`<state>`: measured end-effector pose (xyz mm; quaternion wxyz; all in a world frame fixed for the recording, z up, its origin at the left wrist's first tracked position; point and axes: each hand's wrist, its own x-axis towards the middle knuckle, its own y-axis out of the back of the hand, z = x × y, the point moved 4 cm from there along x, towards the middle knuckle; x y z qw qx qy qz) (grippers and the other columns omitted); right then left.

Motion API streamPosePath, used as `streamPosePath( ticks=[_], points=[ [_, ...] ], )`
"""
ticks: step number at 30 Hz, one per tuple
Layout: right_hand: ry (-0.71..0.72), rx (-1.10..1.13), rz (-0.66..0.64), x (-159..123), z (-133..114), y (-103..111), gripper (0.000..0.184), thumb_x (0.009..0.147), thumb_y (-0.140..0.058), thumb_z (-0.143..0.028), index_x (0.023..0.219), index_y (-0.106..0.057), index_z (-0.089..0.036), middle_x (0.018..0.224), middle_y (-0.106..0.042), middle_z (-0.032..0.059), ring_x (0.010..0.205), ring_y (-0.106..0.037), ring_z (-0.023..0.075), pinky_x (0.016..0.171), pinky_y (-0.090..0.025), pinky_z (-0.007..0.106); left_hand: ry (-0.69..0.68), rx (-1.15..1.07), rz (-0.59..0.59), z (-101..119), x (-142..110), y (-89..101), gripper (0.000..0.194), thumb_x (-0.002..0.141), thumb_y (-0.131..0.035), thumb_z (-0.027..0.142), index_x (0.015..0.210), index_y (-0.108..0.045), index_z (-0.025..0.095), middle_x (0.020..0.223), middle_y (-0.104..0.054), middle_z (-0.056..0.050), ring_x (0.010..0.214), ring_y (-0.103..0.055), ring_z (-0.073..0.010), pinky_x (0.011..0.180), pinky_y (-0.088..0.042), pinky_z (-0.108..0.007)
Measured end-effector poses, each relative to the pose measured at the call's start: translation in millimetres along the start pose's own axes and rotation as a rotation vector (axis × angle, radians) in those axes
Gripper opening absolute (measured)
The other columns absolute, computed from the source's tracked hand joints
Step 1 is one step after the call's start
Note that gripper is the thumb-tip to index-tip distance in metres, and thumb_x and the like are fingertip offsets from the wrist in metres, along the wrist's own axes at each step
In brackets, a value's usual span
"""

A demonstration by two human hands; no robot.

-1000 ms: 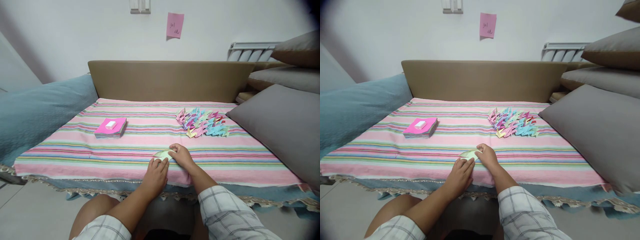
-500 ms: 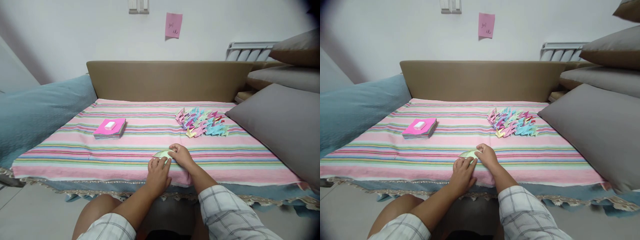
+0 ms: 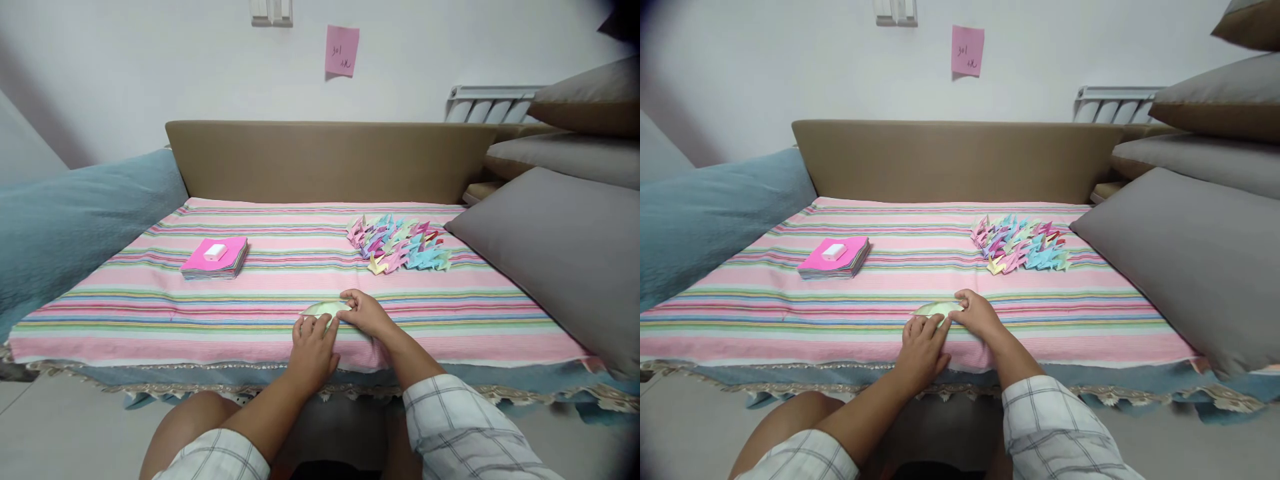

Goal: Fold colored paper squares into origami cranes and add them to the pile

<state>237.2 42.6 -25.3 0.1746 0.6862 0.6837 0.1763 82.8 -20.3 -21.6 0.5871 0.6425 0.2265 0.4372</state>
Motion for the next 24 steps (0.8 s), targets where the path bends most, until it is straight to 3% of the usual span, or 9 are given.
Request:
streamPosePath(
  ticks=[8,19,24],
  points=[
    [0.002,-0.078,0.031,-3,-4,-1,0.041,0.065,-0.066,-0.023,0.104,-0.057,-0.019,0.073,-0.057,-0.0035,0.061,-0.052,0.0102,0.059,-0.039,0.022,0.001,0.004,0.014,0,0,0.3,0.071,0.069,-0.067,0.034,0.133,-0.038,0.027,0.131,-0.046,-0.005,0.114,-0.038,-0.029,0.103,-0.023,-0.051],
    [0.004,0.016,-0.11,-3,-2,10,0.029,0.074,-0.053,-0.019,0.103,-0.055,-0.016,0.06,-0.05,-0.0068,0.05,-0.045,0.0085,0.052,-0.035,0.021,-0.005,0.006,0.02,0,-1,1.1,0.073,0.068,-0.068,0.034,0.134,-0.037,0.027,0.131,-0.045,-0.006,0.114,-0.039,-0.029,0.102,-0.024,-0.05],
    [-0.006,0.091,-0.094,-3,1,6,0.04,0.073,-0.057,-0.029,0.111,-0.051,-0.017,0.064,-0.053,-0.0055,0.051,-0.046,0.0094,0.053,-0.036,0.022,-0.002,0.006,0.016,0,0,1.2,0.073,0.069,-0.067,0.035,0.134,-0.037,0.026,0.132,-0.045,-0.005,0.114,-0.038,-0.0294,0.103,-0.023,-0.05]
  ],
)
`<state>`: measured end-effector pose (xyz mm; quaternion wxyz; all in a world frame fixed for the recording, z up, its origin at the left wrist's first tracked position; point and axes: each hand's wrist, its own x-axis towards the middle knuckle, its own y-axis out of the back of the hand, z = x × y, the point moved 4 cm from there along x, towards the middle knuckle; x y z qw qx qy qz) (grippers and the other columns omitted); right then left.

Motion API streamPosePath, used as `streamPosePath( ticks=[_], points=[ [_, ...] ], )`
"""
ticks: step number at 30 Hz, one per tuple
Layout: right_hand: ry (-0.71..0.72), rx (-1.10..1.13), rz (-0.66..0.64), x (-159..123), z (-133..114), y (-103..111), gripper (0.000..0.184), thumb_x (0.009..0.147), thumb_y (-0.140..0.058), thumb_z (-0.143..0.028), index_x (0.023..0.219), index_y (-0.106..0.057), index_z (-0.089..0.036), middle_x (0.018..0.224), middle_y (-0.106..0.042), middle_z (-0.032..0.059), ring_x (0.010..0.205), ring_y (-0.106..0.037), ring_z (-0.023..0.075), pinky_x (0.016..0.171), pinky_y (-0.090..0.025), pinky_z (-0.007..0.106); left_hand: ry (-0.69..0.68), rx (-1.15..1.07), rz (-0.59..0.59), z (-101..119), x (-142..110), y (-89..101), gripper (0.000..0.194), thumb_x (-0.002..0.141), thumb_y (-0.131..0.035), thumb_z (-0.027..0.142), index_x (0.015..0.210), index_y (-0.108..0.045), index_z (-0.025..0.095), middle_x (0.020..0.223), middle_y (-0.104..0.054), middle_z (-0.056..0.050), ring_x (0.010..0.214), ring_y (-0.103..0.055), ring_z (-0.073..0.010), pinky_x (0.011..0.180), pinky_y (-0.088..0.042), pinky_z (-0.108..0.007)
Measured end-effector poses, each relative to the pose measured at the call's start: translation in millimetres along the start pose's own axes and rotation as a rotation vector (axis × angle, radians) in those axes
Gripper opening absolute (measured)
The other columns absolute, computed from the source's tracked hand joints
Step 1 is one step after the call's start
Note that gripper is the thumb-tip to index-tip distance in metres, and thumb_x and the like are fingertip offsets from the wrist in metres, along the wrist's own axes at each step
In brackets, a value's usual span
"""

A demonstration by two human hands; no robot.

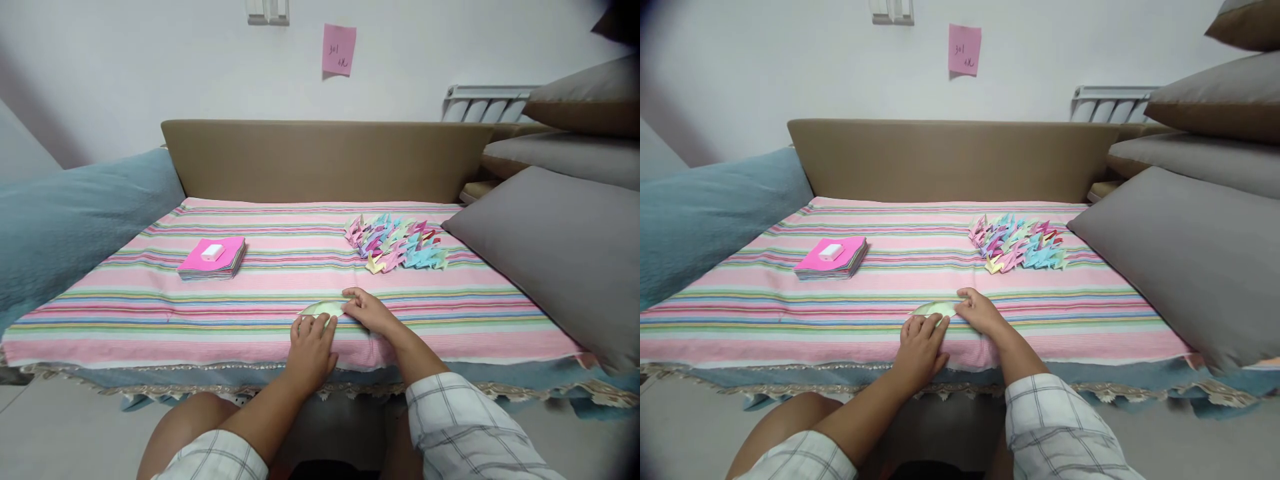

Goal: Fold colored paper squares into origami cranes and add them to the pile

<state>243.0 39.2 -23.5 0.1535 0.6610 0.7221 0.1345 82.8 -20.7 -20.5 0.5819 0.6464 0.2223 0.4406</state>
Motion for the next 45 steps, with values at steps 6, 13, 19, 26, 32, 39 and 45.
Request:
streamPosePath(
  ticks=[6,13,19,26,32,39,45],
  points=[
    [0.028,-0.207,0.121,0,-3,-6,0.047,0.066,-0.066,-0.026,0.111,-0.053,-0.021,0.072,-0.052,-0.0053,0.062,-0.05,0.0104,0.061,-0.037,0.023,0.001,0.011,0.002,0,-1,0.0,0.074,0.069,-0.067,0.034,0.135,-0.035,0.028,0.131,-0.045,-0.006,0.113,-0.039,-0.029,0.103,-0.023,-0.05],
    [0.014,-0.175,0.128,5,3,-1,0.045,0.066,-0.062,-0.018,0.109,-0.052,-0.021,0.071,-0.051,-0.0062,0.06,-0.049,0.0093,0.058,-0.037,0.021,0.013,0.009,0.02,-2,-1,-1.2,0.071,0.067,-0.068,0.034,0.132,-0.04,0.027,0.126,-0.045,-0.008,0.114,-0.039,-0.029,0.102,-0.025,-0.05],
    [0.002,-0.176,0.102,7,5,0,0.046,0.065,-0.064,-0.019,0.11,-0.051,-0.021,0.075,-0.052,-0.0058,0.06,-0.049,0.0091,0.058,-0.038,0.022,-0.017,0.001,0.001,-8,-4,5.5,0.066,0.069,-0.067,0.03,0.13,-0.042,0.025,0.12,-0.046,-0.009,0.112,-0.039,-0.0287,0.1,-0.028,-0.047],
    [-0.014,-0.184,0.109,5,-1,1,0.041,0.065,-0.064,-0.016,0.105,-0.054,-0.02,0.075,-0.053,-0.0054,0.058,-0.049,0.0083,0.057,-0.038,0.021,0.082,-0.04,-0.029,-23,-10,18.5,0.055,0.071,-0.065,0.028,0.124,-0.049,0.03,0.11,-0.049,-0.007,0.104,-0.044,-0.0255,0.089,-0.036,-0.042],
    [-0.036,-0.175,0.085,5,0,1,0.039,0.065,-0.064,-0.017,0.103,-0.055,-0.021,0.077,-0.054,-0.0049,0.057,-0.05,0.0082,0.055,-0.038,0.02,0.186,-0.003,-0.058,-37,-11,29.1,0.041,0.076,-0.061,0.032,0.116,-0.056,0.029,0.098,-0.052,-0.006,0.092,-0.049,-0.0232,0.08,-0.039,-0.037],
    [-0.026,-0.193,0.082,5,1,1,0.037,0.065,-0.063,-0.018,0.102,-0.056,-0.019,0.078,-0.055,-0.0041,0.059,-0.051,0.0088,0.058,-0.038,0.022,0.274,0.051,-0.083,-55,-11,35.6,0.03,0.079,-0.055,0.036,0.107,-0.063,0.028,0.091,-0.055,-0.006,0.088,-0.052,-0.023,0.076,-0.04,-0.035],
    [-0.001,-0.263,0.089,1,-6,0,0.036,0.067,-0.061,-0.019,0.103,-0.055,-0.019,0.081,-0.057,-0.0025,0.063,-0.052,0.0109,0.061,-0.038,0.023,0.347,-0.013,-0.005,-74,-10,43.7,0.021,0.081,-0.051,0.031,0.095,-0.063,0.019,0.087,-0.056,-0.006,0.087,-0.053,-0.0214,0.075,-0.043,-0.032]
  ],
)
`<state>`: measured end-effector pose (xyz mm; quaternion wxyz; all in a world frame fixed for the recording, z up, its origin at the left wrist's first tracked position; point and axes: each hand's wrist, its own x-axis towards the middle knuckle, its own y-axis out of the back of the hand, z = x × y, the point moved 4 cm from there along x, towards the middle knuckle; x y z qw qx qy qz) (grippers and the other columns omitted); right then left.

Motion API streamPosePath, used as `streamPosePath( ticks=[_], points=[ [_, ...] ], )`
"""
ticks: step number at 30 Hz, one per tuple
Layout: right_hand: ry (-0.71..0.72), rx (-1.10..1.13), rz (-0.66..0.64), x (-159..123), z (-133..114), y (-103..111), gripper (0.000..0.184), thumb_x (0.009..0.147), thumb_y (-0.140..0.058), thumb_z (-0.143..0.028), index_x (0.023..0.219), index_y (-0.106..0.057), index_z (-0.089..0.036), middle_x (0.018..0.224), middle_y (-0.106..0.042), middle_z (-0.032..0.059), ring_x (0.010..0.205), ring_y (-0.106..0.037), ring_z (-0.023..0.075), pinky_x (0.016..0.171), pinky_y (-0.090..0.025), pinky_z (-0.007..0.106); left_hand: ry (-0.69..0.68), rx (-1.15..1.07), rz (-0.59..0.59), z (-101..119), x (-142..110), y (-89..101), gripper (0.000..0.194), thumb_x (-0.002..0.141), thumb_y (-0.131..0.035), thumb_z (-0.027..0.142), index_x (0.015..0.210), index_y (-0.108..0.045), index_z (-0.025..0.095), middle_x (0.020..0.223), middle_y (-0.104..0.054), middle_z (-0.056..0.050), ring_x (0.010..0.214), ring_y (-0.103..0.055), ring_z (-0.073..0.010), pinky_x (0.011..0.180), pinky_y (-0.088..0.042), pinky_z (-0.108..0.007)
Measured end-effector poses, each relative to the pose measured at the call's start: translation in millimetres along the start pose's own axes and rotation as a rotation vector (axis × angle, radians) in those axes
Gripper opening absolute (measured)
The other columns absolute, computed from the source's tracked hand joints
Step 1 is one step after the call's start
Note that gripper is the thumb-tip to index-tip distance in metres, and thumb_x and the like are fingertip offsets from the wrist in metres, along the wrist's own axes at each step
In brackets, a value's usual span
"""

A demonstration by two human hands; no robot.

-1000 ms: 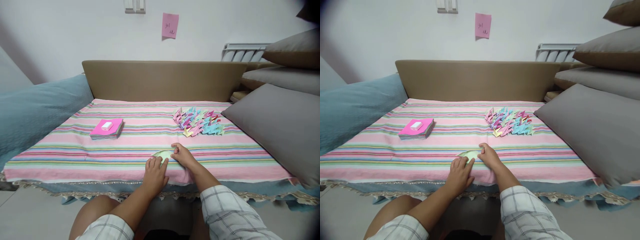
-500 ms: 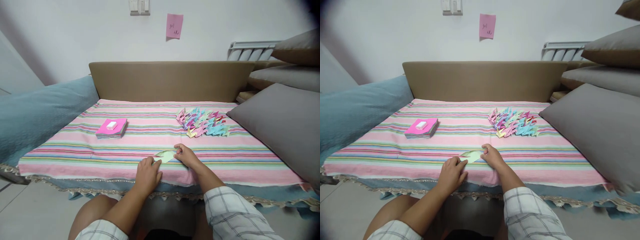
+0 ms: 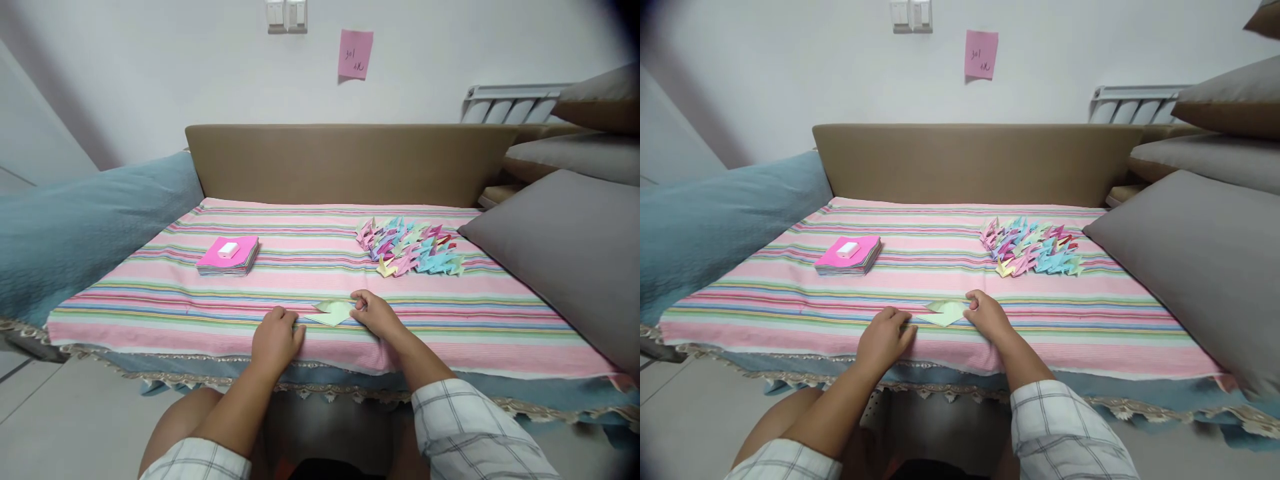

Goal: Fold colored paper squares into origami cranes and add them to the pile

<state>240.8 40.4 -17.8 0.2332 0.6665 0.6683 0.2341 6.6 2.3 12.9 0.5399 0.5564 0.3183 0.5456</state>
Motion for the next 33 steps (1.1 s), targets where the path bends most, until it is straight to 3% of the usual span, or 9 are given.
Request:
streamPosePath(
  ticks=[2,5,9,14,16,20,23,27,33],
  points=[
    [0.043,-0.018,0.001,-2,-3,0,0.036,0.069,-0.06,-0.02,0.105,-0.055,-0.02,0.083,-0.058,-0.0018,0.064,-0.052,0.0113,0.061,-0.038,0.024,-0.034,-0.074,0.048,3,-1,2.7,0.017,0.083,-0.049,0.027,0.09,-0.061,0.017,0.086,-0.056,-0.006,0.085,-0.053,-0.0202,0.075,-0.044,-0.031],
    [0.097,-0.005,-0.044,-5,-7,-4,0.036,0.073,-0.058,-0.023,0.108,-0.054,-0.019,0.074,-0.058,-0.0026,0.061,-0.052,0.0115,0.06,-0.037,0.024,-0.239,-0.226,0.056,19,-7,-1.4,0.016,0.085,-0.046,0.025,0.091,-0.059,0.018,0.086,-0.057,-0.005,0.086,-0.054,-0.0183,0.077,-0.045,-0.029],
    [0.1,0.059,-0.098,-12,-13,-11,0.04,0.074,-0.058,-0.028,0.112,-0.053,-0.018,0.062,-0.055,-0.0044,0.057,-0.049,0.0116,0.055,-0.035,0.023,-0.391,-0.289,0.056,34,-11,-17.4,0.033,0.084,-0.049,0.022,0.116,-0.052,0.021,0.098,-0.056,-0.007,0.09,-0.054,-0.0185,0.078,-0.046,-0.031],
    [0.106,0.374,-0.305,-23,-27,-24,0.055,0.079,-0.055,-0.04,0.127,-0.044,-0.017,0.076,-0.064,0.0014,0.059,-0.053,0.0115,0.058,-0.04,0.024,-0.391,-0.24,0.087,37,-2,-28.4,0.043,0.075,-0.063,0.025,0.117,-0.054,0.022,0.098,-0.054,-0.007,0.088,-0.051,-0.0211,0.077,-0.046,-0.035],
    [0.082,0.426,-0.348,-23,-29,-24,0.05,0.084,-0.045,-0.046,0.124,-0.047,-0.017,0.079,-0.065,0.003,0.055,-0.053,0.0108,0.057,-0.041,0.024,-0.387,-0.231,0.093,39,1,-28.8,0.047,0.071,-0.069,0.031,0.115,-0.055,0.022,0.099,-0.053,-0.008,0.089,-0.05,-0.0223,0.078,-0.046,-0.036],
    [0.042,0.271,-0.119,-12,-19,-13,0.047,0.088,-0.029,-0.048,0.099,-0.062,-0.016,0.068,-0.064,0.0025,0.056,-0.055,0.0136,0.059,-0.042,0.026,-0.381,-0.196,0.135,45,6,-29.4,0.042,0.071,-0.069,0.036,0.109,-0.059,0.02,0.104,-0.055,-0.009,0.091,-0.05,-0.0235,0.08,-0.045,-0.038],
    [0.03,0.175,0.028,-4,-11,-6,0.035,0.085,-0.037,-0.039,0.099,-0.062,-0.018,0.077,-0.066,0.0024,0.066,-0.059,0.0151,0.065,-0.043,0.026,-0.384,-0.161,0.15,49,11,-32.0,0.031,0.076,-0.064,0.032,0.105,-0.061,0.02,0.101,-0.057,-0.009,0.088,-0.051,-0.0224,0.078,-0.045,-0.036],
    [-0.03,0.171,-0.035,-5,-10,-8,0.032,0.079,-0.042,-0.024,0.105,-0.06,-0.018,0.076,-0.067,0.0005,0.06,-0.059,0.0128,0.061,-0.044,0.024,-0.425,-0.123,0.137,50,16,-35.2,0.021,0.083,-0.055,0.027,0.101,-0.063,0.021,0.096,-0.061,-0.007,0.084,-0.053,-0.0204,0.074,-0.045,-0.033],
    [-0.185,0.416,-0.195,-16,-17,-17,0.038,0.075,-0.043,-0.015,0.11,-0.058,-0.017,0.082,-0.069,0.0017,0.045,-0.054,0.0067,0.051,-0.043,0.02,-0.422,-0.12,0.115,45,16,-35.6,0.025,0.085,-0.045,0.019,0.103,-0.063,0.023,0.096,-0.064,-0.005,0.081,-0.056,-0.0174,0.068,-0.045,-0.028]
  ],
)
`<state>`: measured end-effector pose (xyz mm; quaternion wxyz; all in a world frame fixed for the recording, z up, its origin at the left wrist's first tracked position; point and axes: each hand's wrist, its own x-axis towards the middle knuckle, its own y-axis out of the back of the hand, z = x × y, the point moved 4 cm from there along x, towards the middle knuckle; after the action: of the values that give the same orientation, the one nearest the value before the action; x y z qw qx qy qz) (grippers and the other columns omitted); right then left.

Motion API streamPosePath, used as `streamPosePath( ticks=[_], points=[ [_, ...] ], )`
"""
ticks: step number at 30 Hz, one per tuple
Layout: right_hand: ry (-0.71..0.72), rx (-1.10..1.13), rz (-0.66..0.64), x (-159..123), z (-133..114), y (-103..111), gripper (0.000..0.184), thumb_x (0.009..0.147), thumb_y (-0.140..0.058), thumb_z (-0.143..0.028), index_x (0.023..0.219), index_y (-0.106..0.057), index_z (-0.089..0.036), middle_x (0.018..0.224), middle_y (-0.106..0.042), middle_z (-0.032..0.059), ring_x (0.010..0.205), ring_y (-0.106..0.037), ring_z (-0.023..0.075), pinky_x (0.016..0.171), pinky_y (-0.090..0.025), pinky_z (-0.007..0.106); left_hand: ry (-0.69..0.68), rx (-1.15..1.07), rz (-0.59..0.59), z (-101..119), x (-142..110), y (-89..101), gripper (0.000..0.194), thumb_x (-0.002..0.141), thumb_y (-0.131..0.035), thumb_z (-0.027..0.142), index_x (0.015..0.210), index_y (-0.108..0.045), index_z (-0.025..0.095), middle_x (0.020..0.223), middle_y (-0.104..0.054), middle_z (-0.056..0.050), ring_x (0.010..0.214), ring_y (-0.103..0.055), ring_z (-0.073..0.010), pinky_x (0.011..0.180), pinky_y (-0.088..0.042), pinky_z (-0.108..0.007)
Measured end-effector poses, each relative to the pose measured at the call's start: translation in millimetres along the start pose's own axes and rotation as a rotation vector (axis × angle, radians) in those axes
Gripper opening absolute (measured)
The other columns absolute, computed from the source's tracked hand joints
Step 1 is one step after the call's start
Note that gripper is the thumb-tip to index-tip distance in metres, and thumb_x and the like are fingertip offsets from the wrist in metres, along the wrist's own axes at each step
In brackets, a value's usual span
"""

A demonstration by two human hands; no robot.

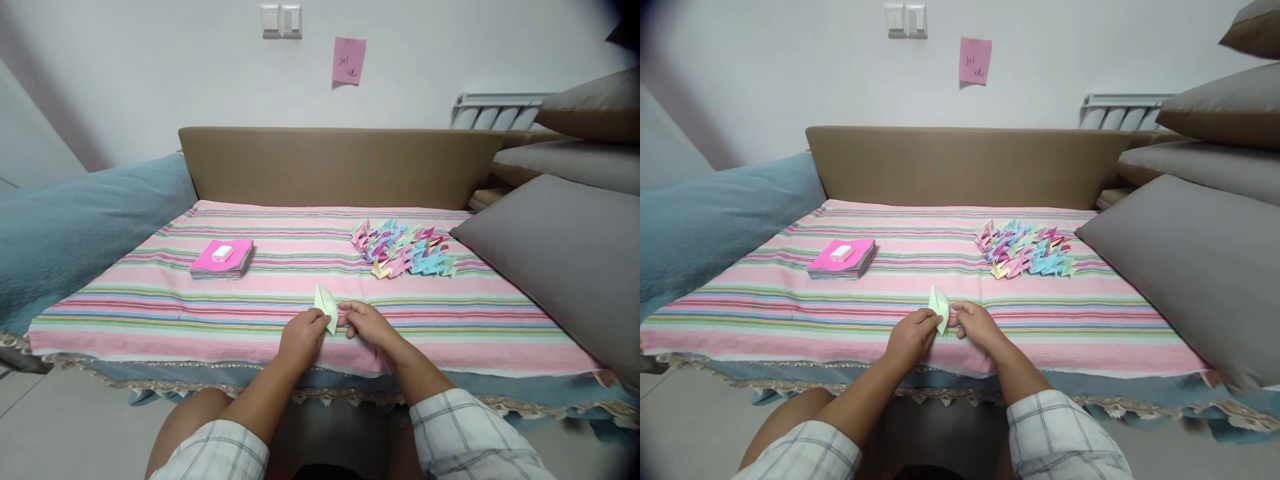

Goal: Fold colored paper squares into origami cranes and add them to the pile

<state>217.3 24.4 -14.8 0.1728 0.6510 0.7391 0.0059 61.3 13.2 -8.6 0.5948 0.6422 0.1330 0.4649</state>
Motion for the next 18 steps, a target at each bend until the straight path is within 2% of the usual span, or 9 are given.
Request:
streamPosePath(
  ticks=[4,7,10,12,13,15,18],
  points=[
    [-0.008,0.052,-0.038,3,4,-4,0.039,0.074,-0.044,-0.014,0.11,-0.056,-0.019,0.08,-0.068,0.0014,0.044,-0.054,0.0069,0.047,-0.041,0.019,-0.036,-0.055,0.04,-2,-3,1.0,0.027,0.082,-0.046,0.016,0.1,-0.064,0.023,0.097,-0.063,-0.005,0.083,-0.057,-0.0169,0.07,-0.047,-0.028],
    [0.049,0.015,0.041,7,5,2,0.041,0.074,-0.046,-0.017,0.114,-0.051,-0.019,0.084,-0.066,0.0029,0.051,-0.057,0.0095,0.053,-0.046,0.022,-0.044,-0.118,0.069,-6,-3,1.9,0.026,0.079,-0.047,0.012,0.094,-0.066,0.022,0.096,-0.063,-0.006,0.084,-0.058,-0.0173,0.071,-0.048,-0.028],
    [0.322,-0.128,0.193,3,-7,12,0.05,0.07,-0.048,-0.015,0.12,-0.047,-0.021,0.106,-0.059,0.0071,0.086,-0.06,0.016,0.07,-0.05,0.028,-0.021,-0.216,0.079,-12,1,4.4,0.029,0.075,-0.046,0.006,0.092,-0.065,0.021,0.098,-0.062,-0.006,0.088,-0.059,-0.0172,0.073,-0.049,-0.028],
    [0.544,-0.286,0.214,-5,-17,14,0.056,0.065,-0.049,-0.011,0.12,-0.05,-0.024,0.126,-0.046,0.0083,0.115,-0.046,0.021,0.087,-0.045,0.034,0.005,-0.273,0.063,-17,4,6.6,0.032,0.073,-0.046,0.003,0.093,-0.064,0.021,0.1,-0.062,-0.006,0.091,-0.059,-0.017,0.074,-0.049,-0.028],
    [0.622,-0.37,0.194,-8,-21,13,0.056,0.064,-0.05,-0.01,0.118,-0.052,-0.025,0.133,-0.039,0.0079,0.124,-0.037,0.0229,0.095,-0.04,0.038,0.011,-0.295,0.045,-18,5,7.8,0.033,0.072,-0.045,0.003,0.093,-0.064,0.021,0.101,-0.061,-0.006,0.092,-0.059,-0.017,0.076,-0.049,-0.028],
    [0.707,-0.512,0.129,-11,-24,11,0.05,0.064,-0.054,-0.011,0.112,-0.058,-0.025,0.14,-0.03,0.0075,0.13,-0.026,0.0257,0.104,-0.03,0.044,-0.002,-0.332,-0.004,-17,6,10.5,0.035,0.071,-0.047,0.003,0.096,-0.062,0.021,0.104,-0.06,-0.006,0.096,-0.058,-0.0172,0.08,-0.049,-0.029],
    [0.72,-0.63,0.082,-8,-21,9,0.031,0.069,-0.06,-0.019,0.1,-0.066,-0.024,0.142,-0.028,0.0082,0.13,-0.025,0.0276,0.105,-0.025,0.046,-0.043,-0.367,-0.064,-12,5,14.6,0.034,0.071,-0.056,0.013,0.104,-0.059,0.02,0.11,-0.057,-0.008,0.102,-0.055,-0.0195,0.086,-0.048,-0.032]
  ],
)
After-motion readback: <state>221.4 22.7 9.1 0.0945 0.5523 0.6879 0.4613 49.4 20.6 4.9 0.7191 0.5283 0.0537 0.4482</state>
